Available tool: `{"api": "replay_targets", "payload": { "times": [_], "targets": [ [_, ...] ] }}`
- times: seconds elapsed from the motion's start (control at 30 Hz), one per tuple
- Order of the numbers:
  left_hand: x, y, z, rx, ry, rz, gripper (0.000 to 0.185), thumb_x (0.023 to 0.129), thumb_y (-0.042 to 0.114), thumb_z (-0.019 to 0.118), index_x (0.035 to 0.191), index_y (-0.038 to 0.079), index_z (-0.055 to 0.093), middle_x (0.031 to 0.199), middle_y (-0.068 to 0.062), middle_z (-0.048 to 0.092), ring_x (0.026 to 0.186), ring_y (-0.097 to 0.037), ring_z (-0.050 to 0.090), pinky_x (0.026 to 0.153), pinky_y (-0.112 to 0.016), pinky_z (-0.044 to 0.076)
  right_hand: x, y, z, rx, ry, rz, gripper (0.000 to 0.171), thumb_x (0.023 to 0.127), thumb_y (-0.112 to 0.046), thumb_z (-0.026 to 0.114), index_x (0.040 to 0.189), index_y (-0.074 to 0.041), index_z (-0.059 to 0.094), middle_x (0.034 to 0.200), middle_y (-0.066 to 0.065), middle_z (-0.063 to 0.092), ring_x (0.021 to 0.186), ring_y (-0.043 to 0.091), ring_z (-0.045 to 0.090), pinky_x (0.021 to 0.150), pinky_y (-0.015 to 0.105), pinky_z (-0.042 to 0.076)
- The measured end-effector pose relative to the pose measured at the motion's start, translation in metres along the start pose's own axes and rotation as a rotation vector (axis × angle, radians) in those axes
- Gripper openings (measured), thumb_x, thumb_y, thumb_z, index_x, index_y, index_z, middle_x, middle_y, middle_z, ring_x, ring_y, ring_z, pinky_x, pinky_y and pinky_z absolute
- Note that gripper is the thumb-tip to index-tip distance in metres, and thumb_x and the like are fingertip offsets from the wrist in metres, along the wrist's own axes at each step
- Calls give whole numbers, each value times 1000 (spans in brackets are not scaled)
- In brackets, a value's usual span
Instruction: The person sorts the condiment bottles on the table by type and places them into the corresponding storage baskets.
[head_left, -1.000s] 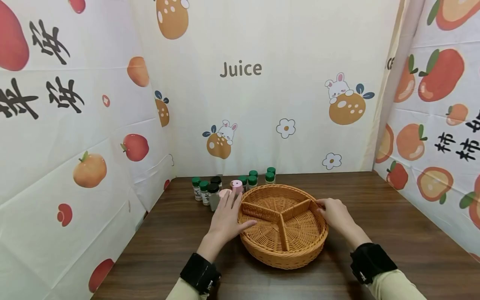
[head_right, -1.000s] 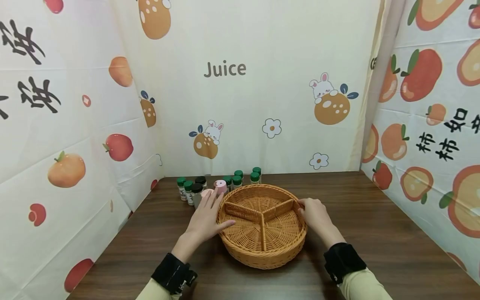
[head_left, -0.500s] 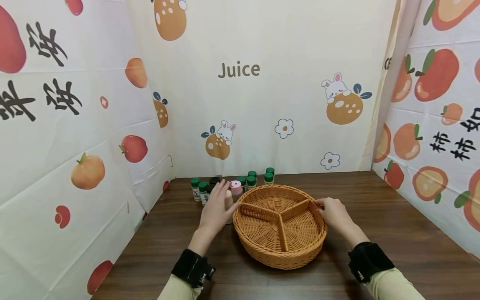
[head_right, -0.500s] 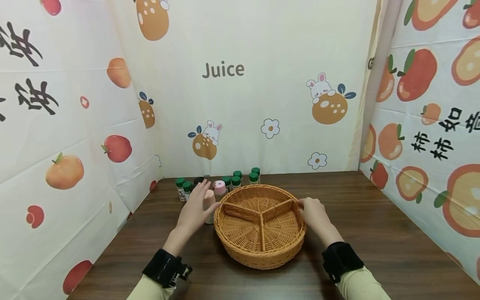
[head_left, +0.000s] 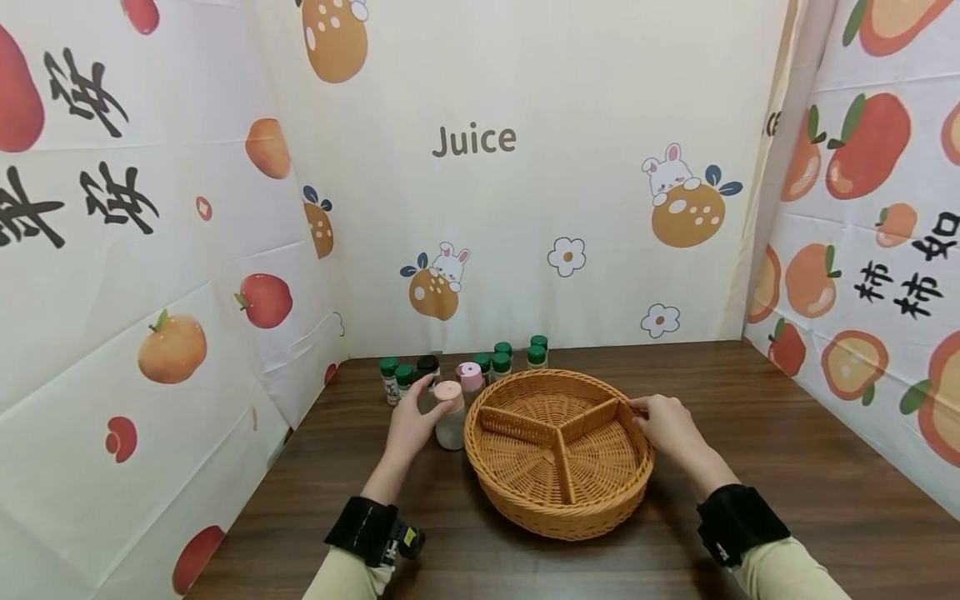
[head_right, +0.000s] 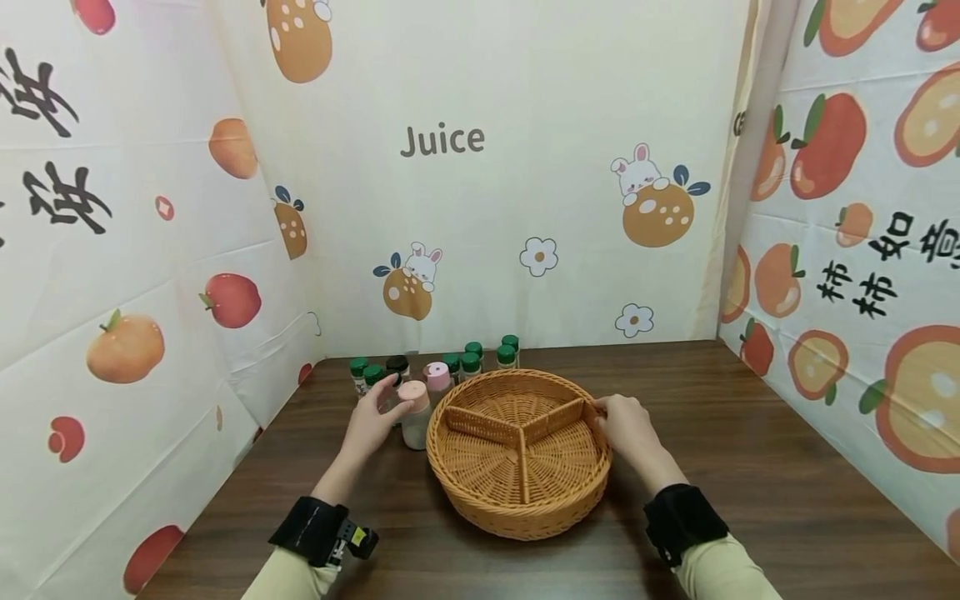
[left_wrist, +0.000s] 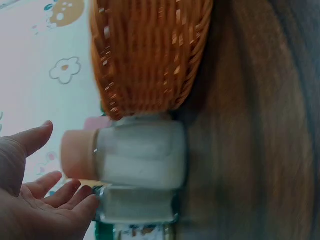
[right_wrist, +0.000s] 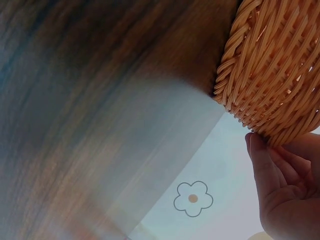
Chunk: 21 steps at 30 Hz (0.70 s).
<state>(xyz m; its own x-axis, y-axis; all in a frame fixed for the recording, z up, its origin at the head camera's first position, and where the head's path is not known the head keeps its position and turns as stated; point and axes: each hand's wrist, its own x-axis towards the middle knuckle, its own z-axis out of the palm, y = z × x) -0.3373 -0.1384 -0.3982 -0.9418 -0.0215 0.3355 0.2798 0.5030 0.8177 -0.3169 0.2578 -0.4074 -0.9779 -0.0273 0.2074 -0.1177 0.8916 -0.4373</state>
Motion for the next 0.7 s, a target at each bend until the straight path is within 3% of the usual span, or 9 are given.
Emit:
{"api": "replay_targets", "payload": {
  "times": [0.13,0.27,0.7],
  "targets": [
    [0,-8,13,-49,-17,-6,62,92,17,71,145,-4,45,147,-26,49,137,-42,47,113,-53,41,0,0,2,1,0,0,30,94,-2,64,122,6,67,117,30,68,85,27,64,61,31,49],
    [2,-12,20,-46,5,-16,62,92,13,72,145,-3,44,145,-27,50,135,-42,49,110,-54,44,0,-1,1,23,-5,-1,31,94,-2,62,124,6,66,116,30,68,74,23,59,56,28,45],
    [3,-10,25,-20,63,-60,51,92,7,70,139,0,51,136,-24,58,127,-38,56,103,-50,51,0,1,0,18,5,-21,30,94,-2,63,123,7,66,113,29,69,70,20,56,54,28,42]
  ]
}}
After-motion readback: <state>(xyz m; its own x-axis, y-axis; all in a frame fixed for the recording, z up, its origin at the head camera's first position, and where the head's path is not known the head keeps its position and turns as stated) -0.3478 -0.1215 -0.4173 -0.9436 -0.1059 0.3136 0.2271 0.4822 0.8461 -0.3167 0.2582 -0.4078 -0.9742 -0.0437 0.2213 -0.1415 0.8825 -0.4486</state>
